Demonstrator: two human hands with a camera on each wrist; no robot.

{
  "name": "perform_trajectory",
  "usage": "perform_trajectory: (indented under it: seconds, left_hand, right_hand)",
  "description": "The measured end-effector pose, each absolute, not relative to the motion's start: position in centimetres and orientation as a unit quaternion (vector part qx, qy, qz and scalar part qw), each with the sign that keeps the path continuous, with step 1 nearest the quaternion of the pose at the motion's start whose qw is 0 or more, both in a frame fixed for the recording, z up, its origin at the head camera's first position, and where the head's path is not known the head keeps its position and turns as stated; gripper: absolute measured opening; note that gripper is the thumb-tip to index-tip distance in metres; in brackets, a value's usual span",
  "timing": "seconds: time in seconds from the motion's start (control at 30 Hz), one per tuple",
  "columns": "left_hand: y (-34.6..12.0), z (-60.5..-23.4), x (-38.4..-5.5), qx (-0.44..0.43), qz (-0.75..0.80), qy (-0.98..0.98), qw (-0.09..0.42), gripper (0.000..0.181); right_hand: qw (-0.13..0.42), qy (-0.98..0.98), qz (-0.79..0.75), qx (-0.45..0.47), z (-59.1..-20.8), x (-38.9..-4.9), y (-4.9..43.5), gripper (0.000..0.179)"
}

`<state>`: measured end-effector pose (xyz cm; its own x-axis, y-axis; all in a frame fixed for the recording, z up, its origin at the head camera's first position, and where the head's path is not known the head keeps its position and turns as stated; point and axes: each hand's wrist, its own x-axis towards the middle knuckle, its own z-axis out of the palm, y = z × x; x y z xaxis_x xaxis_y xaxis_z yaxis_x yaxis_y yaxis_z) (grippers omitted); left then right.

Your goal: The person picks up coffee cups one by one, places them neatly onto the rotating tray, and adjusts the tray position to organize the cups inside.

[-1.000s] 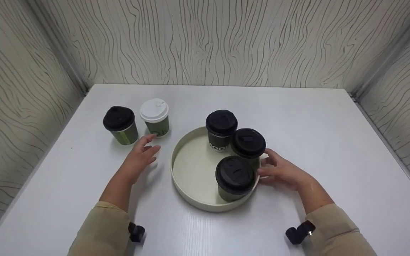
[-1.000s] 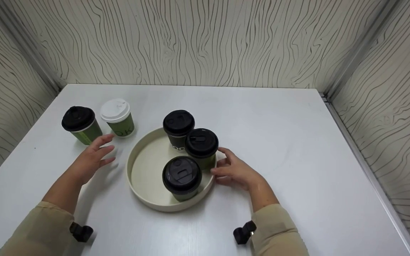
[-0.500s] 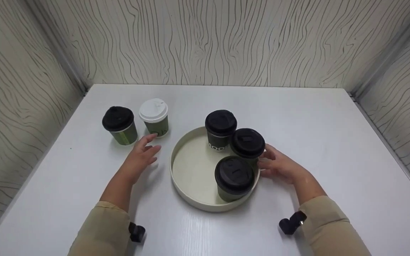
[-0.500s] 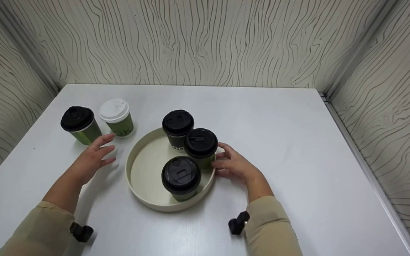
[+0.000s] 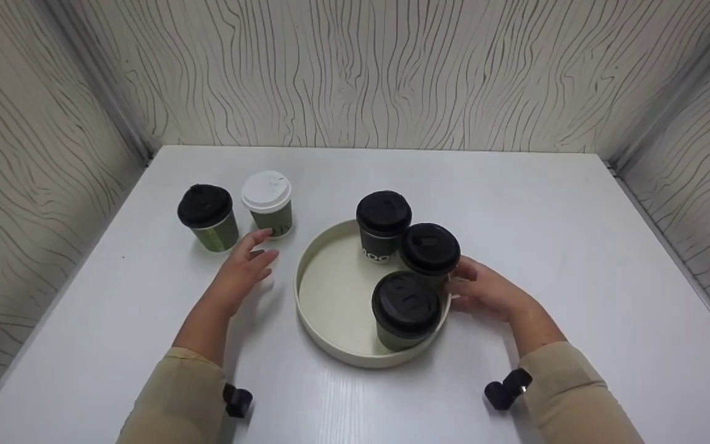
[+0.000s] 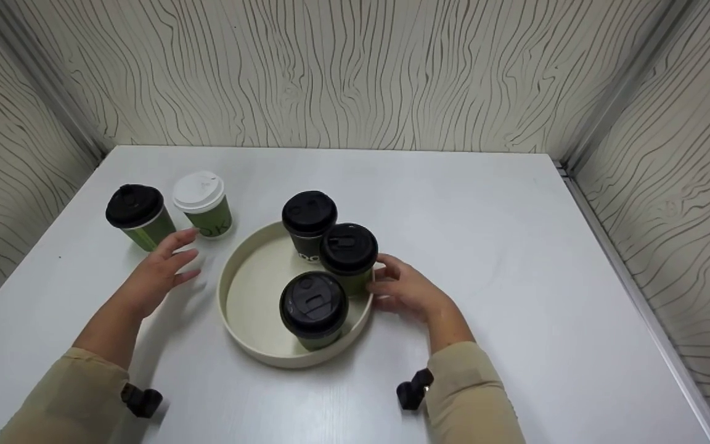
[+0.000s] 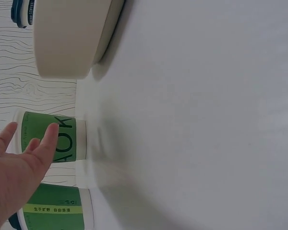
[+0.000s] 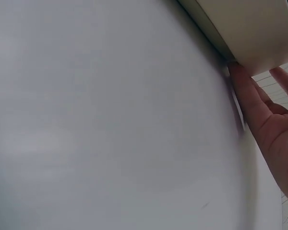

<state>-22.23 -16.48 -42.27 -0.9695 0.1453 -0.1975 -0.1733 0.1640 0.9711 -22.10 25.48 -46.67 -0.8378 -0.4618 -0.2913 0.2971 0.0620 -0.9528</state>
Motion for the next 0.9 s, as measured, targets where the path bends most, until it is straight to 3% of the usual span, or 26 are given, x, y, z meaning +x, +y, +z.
perform_trajectory:
  seconds: [0.63, 0.9]
  left_hand:
    - [-18.2, -37.4, -23.1, 0.040, 0.611, 0.789, 0.051, 0.063]
    - [-19.8, -35.4, -24.0, 0.024, 0.600, 0.799, -0.020, 0.063]
  right_hand:
    - [0.264, 0.687, -0.675, -0.054, -47.0, -21.9, 25.6, 0.076]
    - [0.264, 0.694, -0.668, -0.050, -46.8, -21.8, 25.6, 0.080]
